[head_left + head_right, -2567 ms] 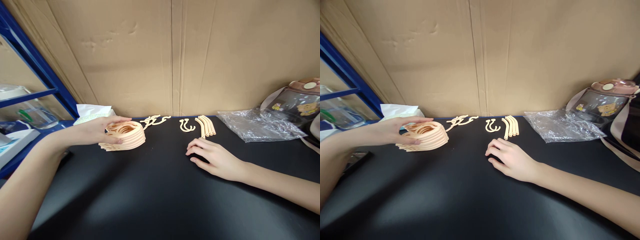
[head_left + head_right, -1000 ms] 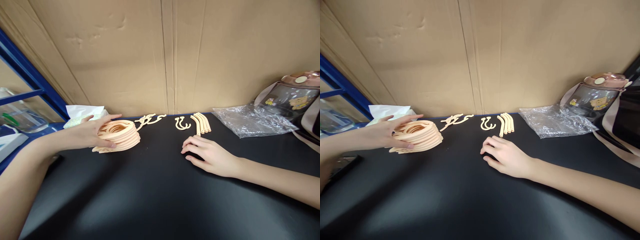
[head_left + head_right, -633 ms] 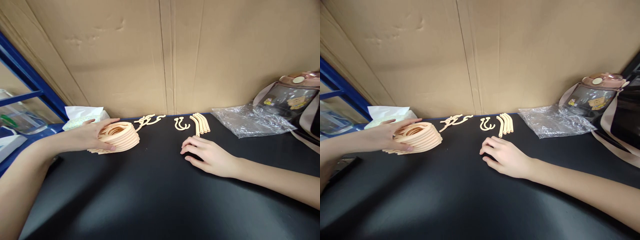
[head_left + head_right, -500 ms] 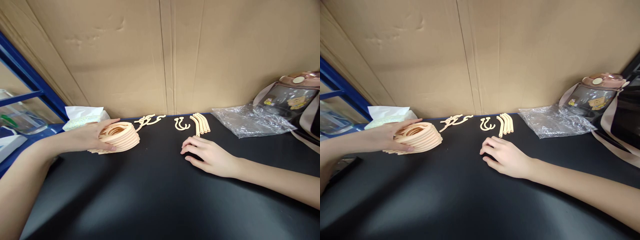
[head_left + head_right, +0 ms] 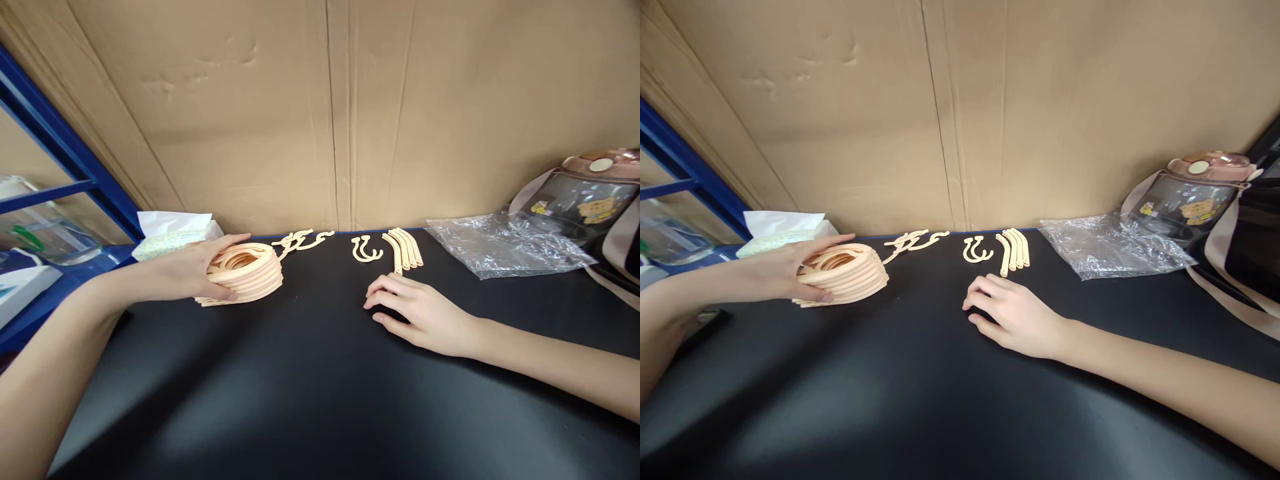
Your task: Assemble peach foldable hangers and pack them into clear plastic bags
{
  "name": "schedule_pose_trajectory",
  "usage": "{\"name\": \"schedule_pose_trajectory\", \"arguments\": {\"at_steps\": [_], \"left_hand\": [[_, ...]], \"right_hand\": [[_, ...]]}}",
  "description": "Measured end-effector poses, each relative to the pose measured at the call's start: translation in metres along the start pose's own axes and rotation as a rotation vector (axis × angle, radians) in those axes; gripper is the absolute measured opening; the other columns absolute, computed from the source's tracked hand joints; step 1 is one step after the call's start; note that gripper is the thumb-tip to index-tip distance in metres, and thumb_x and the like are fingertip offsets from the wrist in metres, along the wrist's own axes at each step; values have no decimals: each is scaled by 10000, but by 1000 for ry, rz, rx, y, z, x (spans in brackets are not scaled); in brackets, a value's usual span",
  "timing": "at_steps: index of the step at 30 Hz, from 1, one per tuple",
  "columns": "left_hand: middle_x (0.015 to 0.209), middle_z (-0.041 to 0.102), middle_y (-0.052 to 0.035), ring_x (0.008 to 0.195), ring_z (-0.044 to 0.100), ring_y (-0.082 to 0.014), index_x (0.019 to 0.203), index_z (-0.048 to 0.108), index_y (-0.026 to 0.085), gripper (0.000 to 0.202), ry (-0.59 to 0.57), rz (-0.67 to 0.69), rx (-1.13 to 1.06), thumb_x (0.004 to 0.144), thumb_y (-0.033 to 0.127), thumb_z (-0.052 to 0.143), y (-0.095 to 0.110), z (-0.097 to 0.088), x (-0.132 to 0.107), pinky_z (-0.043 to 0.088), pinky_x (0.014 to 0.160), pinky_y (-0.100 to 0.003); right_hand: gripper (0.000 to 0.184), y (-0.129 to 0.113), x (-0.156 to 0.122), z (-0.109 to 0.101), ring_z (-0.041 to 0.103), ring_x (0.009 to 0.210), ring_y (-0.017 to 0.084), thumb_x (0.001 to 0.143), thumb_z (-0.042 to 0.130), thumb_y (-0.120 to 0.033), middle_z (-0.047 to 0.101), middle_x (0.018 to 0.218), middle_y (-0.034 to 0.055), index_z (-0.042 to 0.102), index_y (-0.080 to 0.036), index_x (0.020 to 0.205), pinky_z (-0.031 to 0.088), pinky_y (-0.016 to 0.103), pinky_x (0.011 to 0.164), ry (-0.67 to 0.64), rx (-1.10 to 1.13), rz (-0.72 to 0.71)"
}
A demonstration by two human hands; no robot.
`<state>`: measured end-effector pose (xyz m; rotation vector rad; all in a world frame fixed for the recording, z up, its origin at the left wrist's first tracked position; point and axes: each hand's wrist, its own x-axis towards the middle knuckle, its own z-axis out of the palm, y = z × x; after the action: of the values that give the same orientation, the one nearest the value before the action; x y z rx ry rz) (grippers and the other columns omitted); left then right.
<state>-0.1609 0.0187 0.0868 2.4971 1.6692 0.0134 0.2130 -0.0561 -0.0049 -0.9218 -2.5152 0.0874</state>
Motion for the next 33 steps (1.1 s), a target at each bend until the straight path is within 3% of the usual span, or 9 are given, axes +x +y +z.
{"name": "schedule_pose_trajectory", "arguments": {"at_steps": [5,11,21,29,33], "left_hand": [[1369,550,-64,1142,589,-269,1478,286,239,921,21,13,0,670,479,657,-7,3,1,489,921,-360],[1314,597,-41,1096,610,-295,1448,361,239,1001,90,1,4,540,517,679,-15,8,5,503,880,-379],[1263,641,-17,1023,649,-279,1422,405,264,919,121,88,29,582,507,684,-17,10,6,522,800,-353],[1292,615,-24,1054,631,-298,1483,295,294,1055,104,60,48,550,554,712,-18,10,5,512,814,-370],[1340,582,-18,1155,564,-335,1490,271,308,1091,184,122,86,531,617,691,-17,7,5,483,867,-411]], "right_hand": [[160,0,0,0,605,950,187,958,461,-235,608,1054,63,601,-213,1033,526,355,848,7,-1,-3],[165,0,1,1,600,966,184,965,455,-242,606,1066,66,598,-201,1036,517,353,869,-6,-9,-3],[167,0,0,1,598,964,182,961,459,-243,605,1066,64,604,-206,1035,525,355,858,-1,-9,-1],[162,0,0,0,605,947,186,959,459,-239,608,1050,65,602,-207,1028,529,359,848,11,0,-7],[155,0,0,1,603,958,186,959,464,-238,604,1052,65,600,-209,1027,524,358,857,12,3,-8]]}}
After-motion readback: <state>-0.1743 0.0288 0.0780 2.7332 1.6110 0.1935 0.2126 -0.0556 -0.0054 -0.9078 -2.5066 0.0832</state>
